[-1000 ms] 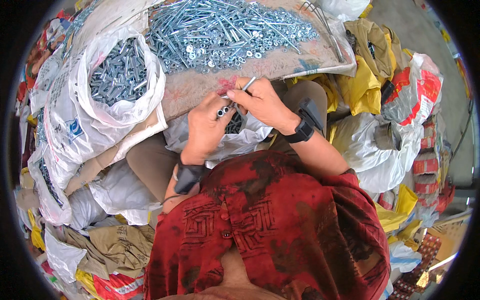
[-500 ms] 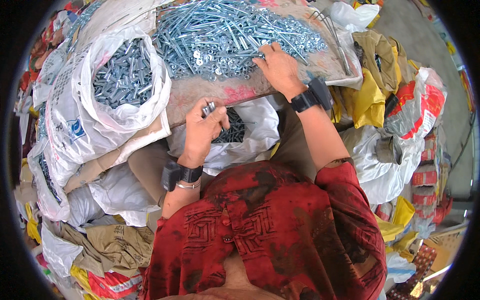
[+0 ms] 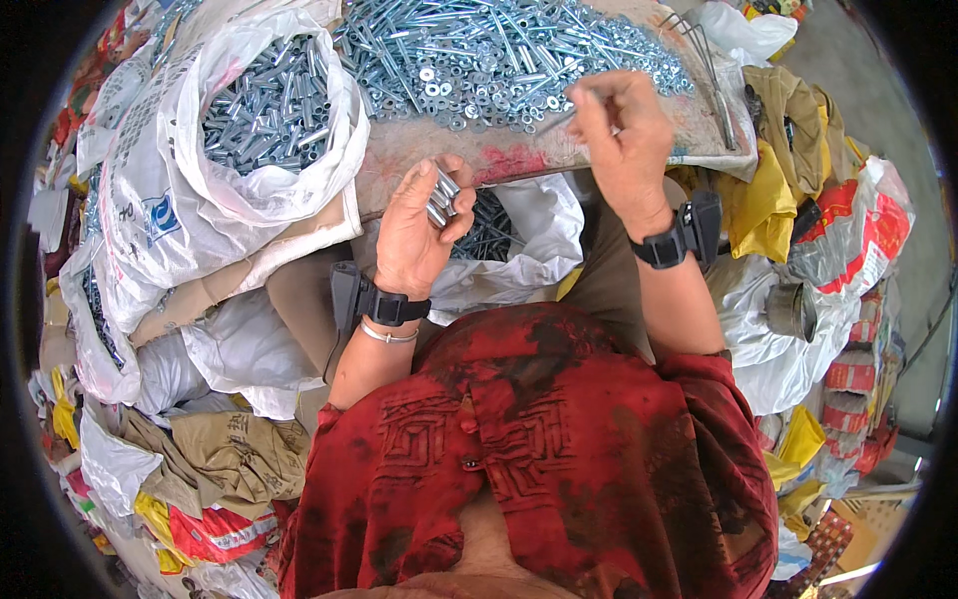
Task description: Assembling washers and other hardware onto long metal bolts.
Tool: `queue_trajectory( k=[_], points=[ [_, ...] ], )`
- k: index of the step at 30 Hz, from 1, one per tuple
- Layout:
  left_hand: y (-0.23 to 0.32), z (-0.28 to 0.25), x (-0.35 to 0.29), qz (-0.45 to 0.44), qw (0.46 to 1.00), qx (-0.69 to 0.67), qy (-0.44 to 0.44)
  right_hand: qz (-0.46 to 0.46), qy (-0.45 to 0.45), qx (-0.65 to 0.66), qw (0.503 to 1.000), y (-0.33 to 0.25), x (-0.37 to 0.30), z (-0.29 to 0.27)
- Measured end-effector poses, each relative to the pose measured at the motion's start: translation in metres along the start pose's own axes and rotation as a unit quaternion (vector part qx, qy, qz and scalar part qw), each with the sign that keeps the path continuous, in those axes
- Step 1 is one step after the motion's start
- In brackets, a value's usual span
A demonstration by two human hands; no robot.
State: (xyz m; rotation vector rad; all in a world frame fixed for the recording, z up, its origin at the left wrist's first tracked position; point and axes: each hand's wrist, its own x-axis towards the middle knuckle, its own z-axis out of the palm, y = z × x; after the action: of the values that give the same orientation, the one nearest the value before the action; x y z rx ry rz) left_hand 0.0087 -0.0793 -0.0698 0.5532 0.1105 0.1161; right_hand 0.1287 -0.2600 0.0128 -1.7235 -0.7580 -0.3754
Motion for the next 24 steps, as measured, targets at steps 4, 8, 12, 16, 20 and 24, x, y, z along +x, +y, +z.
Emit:
queue_trajectory(
  k=[4,8,12,16,20,24],
  points=[
    [-0.001,-0.009,0.002,-0.041,0.995,-0.064,-0.062,0.031,-0.054,0.033,0.998,0.005,-0.018,-0.005],
    [-0.002,-0.013,0.0,-0.058,0.99,-0.105,-0.074,0.057,-0.012,0.212,0.975,-0.028,-0.023,-0.009],
    [-0.001,-0.01,0.0,-0.067,0.986,-0.134,-0.077,0.076,-0.033,0.249,0.965,-0.044,-0.031,-0.006],
    [0.006,0.012,-0.008,-0.03,0.998,0.061,0.005,0.061,-0.014,0.252,0.966,-0.047,-0.031,-0.004],
    [-0.001,0.012,-0.011,0.081,0.97,0.226,-0.039,0.048,-0.014,0.254,0.966,-0.053,-0.021,-0.009],
    [-0.007,0.005,-0.006,0.136,0.914,0.382,-0.024,0.035,-0.053,0.247,0.967,-0.048,-0.02,-0.004]
  ],
)
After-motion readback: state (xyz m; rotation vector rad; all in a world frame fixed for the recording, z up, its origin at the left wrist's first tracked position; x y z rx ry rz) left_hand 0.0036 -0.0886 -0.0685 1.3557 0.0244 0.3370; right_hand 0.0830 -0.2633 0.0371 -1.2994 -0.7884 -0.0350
